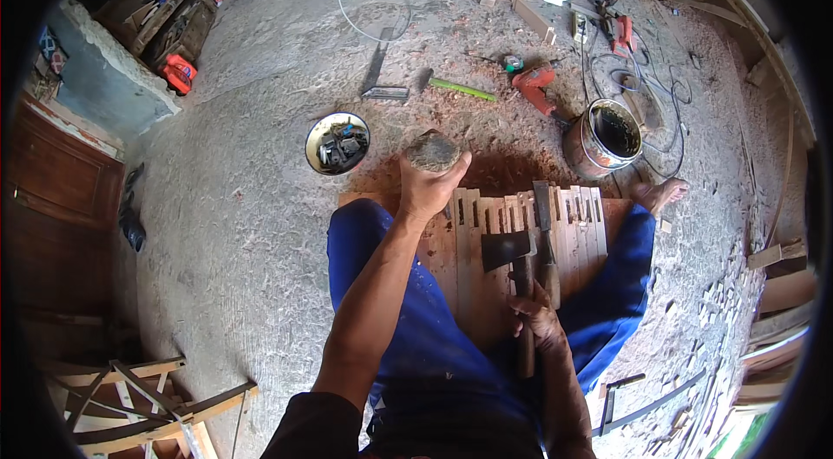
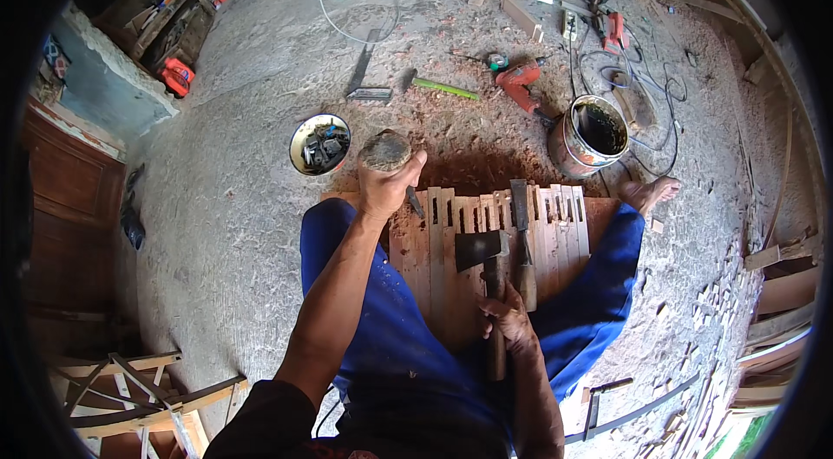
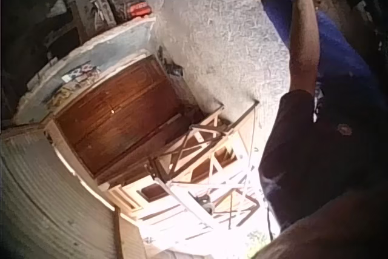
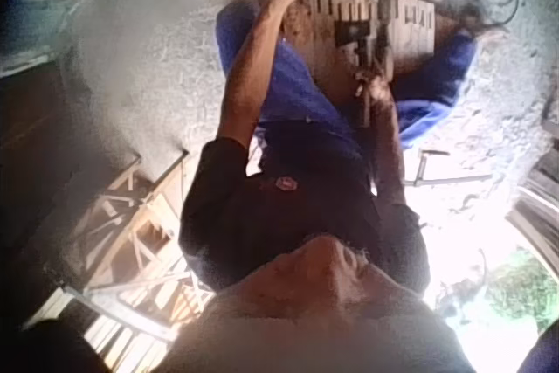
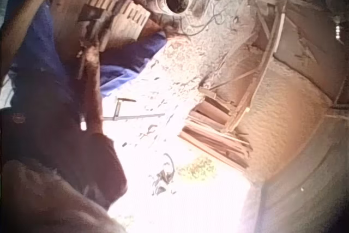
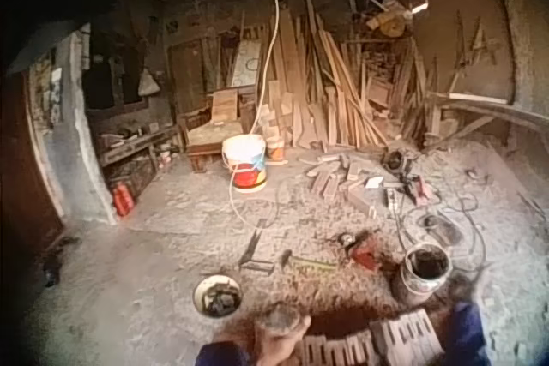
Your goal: The person uses a chisel and a hammer to carve mortise holes into a series of wooden pieces aligned on the floor.
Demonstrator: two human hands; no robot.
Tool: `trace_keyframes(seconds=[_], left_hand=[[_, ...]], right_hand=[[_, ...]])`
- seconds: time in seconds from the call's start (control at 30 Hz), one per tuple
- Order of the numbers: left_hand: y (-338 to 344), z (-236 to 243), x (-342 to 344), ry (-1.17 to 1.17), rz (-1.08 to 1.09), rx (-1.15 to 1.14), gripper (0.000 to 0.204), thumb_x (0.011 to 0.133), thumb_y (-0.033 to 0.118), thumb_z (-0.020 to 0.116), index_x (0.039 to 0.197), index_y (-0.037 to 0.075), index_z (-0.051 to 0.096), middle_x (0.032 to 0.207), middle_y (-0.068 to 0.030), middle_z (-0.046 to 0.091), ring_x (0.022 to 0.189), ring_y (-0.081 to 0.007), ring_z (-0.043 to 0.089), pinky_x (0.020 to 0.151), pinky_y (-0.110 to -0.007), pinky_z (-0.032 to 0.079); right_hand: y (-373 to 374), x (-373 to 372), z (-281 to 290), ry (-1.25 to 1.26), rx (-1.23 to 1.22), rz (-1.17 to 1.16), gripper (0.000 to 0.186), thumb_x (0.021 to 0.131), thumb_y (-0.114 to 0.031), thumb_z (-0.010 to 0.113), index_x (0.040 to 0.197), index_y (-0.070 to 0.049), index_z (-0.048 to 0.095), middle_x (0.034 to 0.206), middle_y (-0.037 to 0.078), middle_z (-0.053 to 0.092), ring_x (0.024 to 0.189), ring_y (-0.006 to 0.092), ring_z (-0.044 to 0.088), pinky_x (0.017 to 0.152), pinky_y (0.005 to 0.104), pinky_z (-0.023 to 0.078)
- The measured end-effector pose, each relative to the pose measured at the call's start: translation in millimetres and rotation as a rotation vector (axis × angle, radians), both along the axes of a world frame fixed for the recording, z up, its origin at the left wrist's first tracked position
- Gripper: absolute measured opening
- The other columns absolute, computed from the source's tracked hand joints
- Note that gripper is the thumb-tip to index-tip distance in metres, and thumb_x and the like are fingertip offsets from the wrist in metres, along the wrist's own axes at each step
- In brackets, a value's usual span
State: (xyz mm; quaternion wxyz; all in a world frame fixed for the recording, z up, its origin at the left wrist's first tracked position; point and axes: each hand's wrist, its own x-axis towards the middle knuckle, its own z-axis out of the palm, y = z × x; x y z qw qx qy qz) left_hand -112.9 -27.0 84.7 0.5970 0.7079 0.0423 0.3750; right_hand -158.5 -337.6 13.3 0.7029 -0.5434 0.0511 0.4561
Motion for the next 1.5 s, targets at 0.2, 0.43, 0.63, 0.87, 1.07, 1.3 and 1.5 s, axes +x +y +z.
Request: trace_keyframes(seconds=[0.2, 0.43, 0.63, 0.87, 1.07, 1.3, 1.5], left_hand=[[-8, 7, 1, 0.0, 0.01, 0.066, 0.021, 0.087, 0.001, 0.074, 0.071, 0.004, 0.059, 0.063, 0.0008, 0.058, 0.052, -0.0082, 0.051, 0.046, -0.028, 0.039], [-10, -4, 4, 0.081, -0.019, -0.06, 0.015, 0.082, 0.005, 0.076, 0.077, 0.003, 0.062, 0.069, -0.0022, 0.064, 0.058, -0.0127, 0.058, 0.056, -0.031, 0.046], [-8, 3, 4, 0.028, 0.015, 0.067, 0.016, 0.084, 0.004, 0.074, 0.073, 0.004, 0.062, 0.061, -0.0013, 0.06, 0.053, -0.0107, 0.055, 0.051, -0.03, 0.043], [-6, 4, 3, 0.041, 0.014, 0.036, 0.02, 0.086, 0.007, 0.074, 0.071, 0.005, 0.061, 0.06, -0.0003, 0.06, 0.051, -0.0115, 0.053, 0.049, -0.031, 0.042], [-12, 9, -6, 0.077, 0.085, 0.121, 0.012, 0.08, 0.008, 0.078, 0.078, 0.006, 0.067, 0.069, -0.0018, 0.066, 0.062, -0.0123, 0.062, 0.057, -0.03, 0.051], [-10, 6, -6, 0.119, 0.025, 0.04, 0.019, 0.082, 0.006, 0.077, 0.073, 0.005, 0.06, 0.063, -0.0016, 0.062, 0.054, -0.0118, 0.056, 0.052, -0.031, 0.046], [-3, -9, -4, 0.015, 0.061, 0.495, 0.014, 0.079, 0.006, 0.078, 0.083, 0.002, 0.065, 0.076, -0.0065, 0.067, 0.068, -0.0215, 0.064, 0.068, -0.037, 0.05]], right_hand=[[3, 1, 8, -0.014, -0.021, 0.012, 0.044, 0.084, -0.008, 0.07, 0.123, -0.006, 0.052, 0.07, 0.003, 0.053, 0.044, 0.0139, 0.05, 0.038, 0.0284, 0.045], [1, 1, 6, -0.007, 0.002, 0.006, 0.043, 0.084, -0.008, 0.071, 0.123, -0.007, 0.052, 0.07, 0.002, 0.052, 0.044, 0.0137, 0.05, 0.038, 0.0281, 0.045], [4, -1, 8, -0.023, -0.011, 0.01, 0.044, 0.083, -0.01, 0.072, 0.122, -0.006, 0.051, 0.069, 0.002, 0.052, 0.043, 0.013, 0.05, 0.039, 0.0279, 0.046], [6, -6, 16, -0.097, -0.013, 0.034, 0.044, 0.082, -0.011, 0.073, 0.118, -0.004, 0.048, 0.069, 0.003, 0.056, 0.045, 0.013, 0.053, 0.04, 0.0283, 0.047], [9, -11, 49, -0.292, -0.029, 0.049, 0.042, 0.085, -0.005, 0.071, 0.119, -0.001, 0.046, 0.068, 0.004, 0.058, 0.049, 0.0125, 0.056, 0.044, 0.0272, 0.048], [18, 5, 120, -0.456, -0.19, 0.116, 0.062, 0.088, -0.001, 0.069, 0.143, -0.002, 0.04, 0.071, 0.003, 0.06, 0.054, 0.0117, 0.057, 0.047, 0.0254, 0.046], [29, 26, 161, -1.062, -0.47, 0.309, 0.071, 0.086, -0.01, 0.07, 0.148, -0.002, 0.035, 0.096, 0.024, 0.07, 0.083, 0.0346, 0.072, 0.077, 0.0408, 0.056]])
